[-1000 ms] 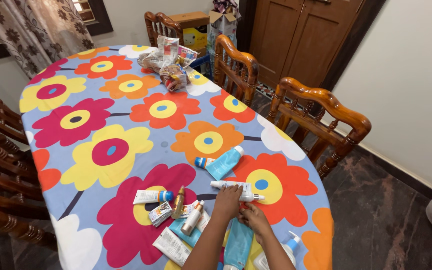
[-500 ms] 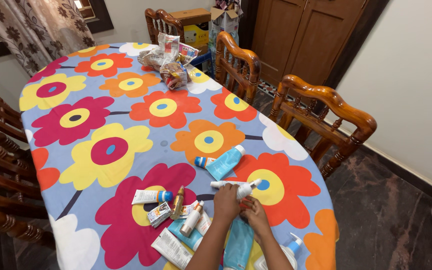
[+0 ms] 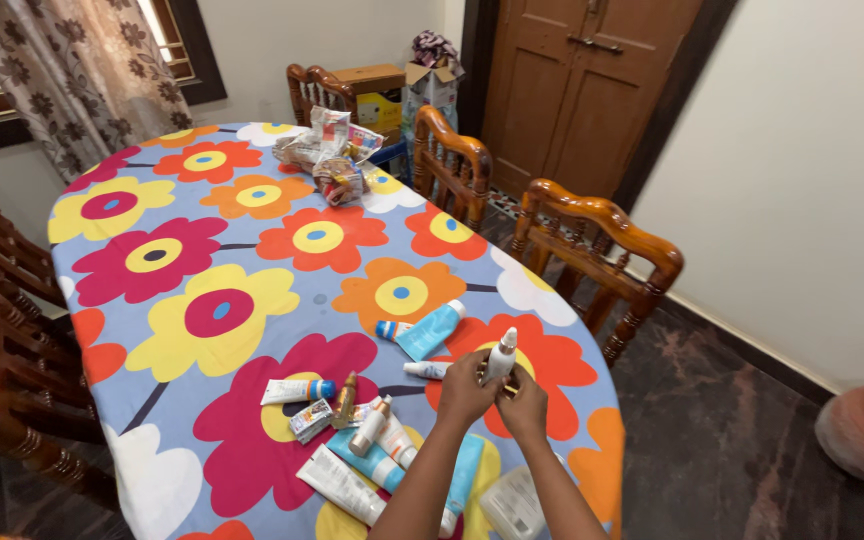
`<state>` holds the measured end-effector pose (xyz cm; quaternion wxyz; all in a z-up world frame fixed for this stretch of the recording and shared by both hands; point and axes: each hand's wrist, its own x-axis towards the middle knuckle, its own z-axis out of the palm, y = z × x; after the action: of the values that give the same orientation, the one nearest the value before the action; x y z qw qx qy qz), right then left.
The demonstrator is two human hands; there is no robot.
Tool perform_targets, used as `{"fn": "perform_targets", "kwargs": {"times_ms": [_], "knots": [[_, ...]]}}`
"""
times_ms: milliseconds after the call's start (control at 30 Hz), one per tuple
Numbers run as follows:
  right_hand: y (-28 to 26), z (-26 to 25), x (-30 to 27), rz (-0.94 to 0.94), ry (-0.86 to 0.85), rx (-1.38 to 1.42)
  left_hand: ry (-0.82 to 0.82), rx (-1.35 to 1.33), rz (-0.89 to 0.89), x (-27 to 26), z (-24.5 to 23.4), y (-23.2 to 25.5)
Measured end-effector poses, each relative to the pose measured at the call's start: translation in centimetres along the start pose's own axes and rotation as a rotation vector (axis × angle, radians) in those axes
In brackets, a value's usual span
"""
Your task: The person picks up various bottles and tubes from a dining table and places them into a cabinet shelf. The person handles items one by one, moving from the table to the cabinet and back repeatedly.
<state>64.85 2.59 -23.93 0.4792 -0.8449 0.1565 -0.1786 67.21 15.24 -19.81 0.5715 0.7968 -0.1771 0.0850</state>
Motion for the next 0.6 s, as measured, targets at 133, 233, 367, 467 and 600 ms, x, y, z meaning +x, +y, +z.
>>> {"fn": "perform_targets", "kwargs": {"times_ms": [133, 233, 367, 467, 600], "knots": [[-2.4, -5.0, -1.8, -0.046, 0.074, 0.037, -0.077, -0.062, 0.026, -1.1, 0.5, 5.3], [-3.4, -8.9, -3.1, -0.063, 0.152, 0.018, -0.111, -0.112, 0.072, -2.2, 1.8, 8.6], [-4.0, -14.3, -5.5, -0.130, 0.279, 0.040, -0.151, -0.115, 0.166, -3.9, 4.3, 12.6], [-4.3, -18.2, -8.9, -0.065, 0.381, -0.011, -0.214, -0.129, 0.265, -6.4, 5.6, 16.1], [-4.7, -23.4, -15.2, 0.013, 0.506, -0.097, -0.353, -0.150, 0.255, -11.5, 6.7, 20.8]]}}
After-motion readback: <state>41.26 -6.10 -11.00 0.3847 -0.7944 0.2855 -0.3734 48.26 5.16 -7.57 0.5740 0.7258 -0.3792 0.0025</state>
